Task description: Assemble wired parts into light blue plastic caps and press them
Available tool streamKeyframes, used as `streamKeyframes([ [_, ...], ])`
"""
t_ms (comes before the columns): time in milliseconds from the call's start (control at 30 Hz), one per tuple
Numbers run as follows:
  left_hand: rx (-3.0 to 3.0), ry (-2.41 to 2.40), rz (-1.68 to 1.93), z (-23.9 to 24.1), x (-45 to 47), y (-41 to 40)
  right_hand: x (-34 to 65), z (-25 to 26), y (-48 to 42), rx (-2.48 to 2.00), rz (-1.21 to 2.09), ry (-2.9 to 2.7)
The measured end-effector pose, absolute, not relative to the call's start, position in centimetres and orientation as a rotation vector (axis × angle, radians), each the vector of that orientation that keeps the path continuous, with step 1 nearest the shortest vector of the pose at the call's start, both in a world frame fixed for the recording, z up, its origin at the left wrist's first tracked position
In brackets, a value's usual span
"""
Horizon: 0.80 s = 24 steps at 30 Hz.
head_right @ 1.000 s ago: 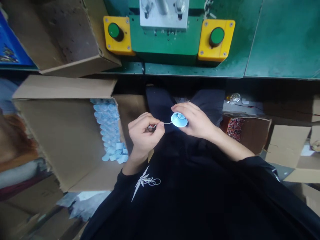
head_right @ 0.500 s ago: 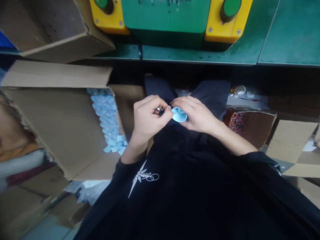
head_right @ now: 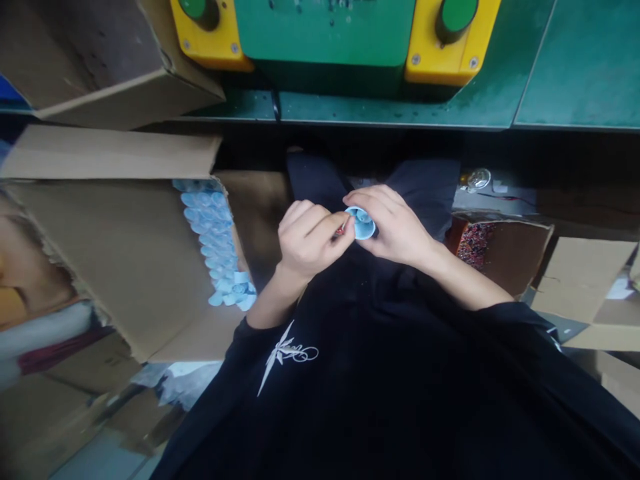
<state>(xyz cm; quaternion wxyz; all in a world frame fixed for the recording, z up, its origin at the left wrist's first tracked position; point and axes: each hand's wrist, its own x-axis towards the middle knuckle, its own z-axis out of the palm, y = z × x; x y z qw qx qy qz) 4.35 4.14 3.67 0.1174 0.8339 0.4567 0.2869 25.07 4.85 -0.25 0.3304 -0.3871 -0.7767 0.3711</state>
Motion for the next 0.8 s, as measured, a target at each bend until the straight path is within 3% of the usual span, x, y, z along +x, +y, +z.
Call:
streamKeyframes([
  [267, 2.324, 1.586, 0.989, 4.1, 5.9, 3.7, 24.3, -0.2, 4.2, -1.102, 0.847, -2.005],
  [500, 2.007, 1.510, 1.056, 5.7, 6.7, 2.9, 23.7, -0.1, 3.4, -1.144, 0.961, -1.777],
  [800, 1.906, 1.518, 1.149, 5.4, 7.0, 2.7, 22.9, -0.8, 3.7, -1.095, 0.784, -1.760],
])
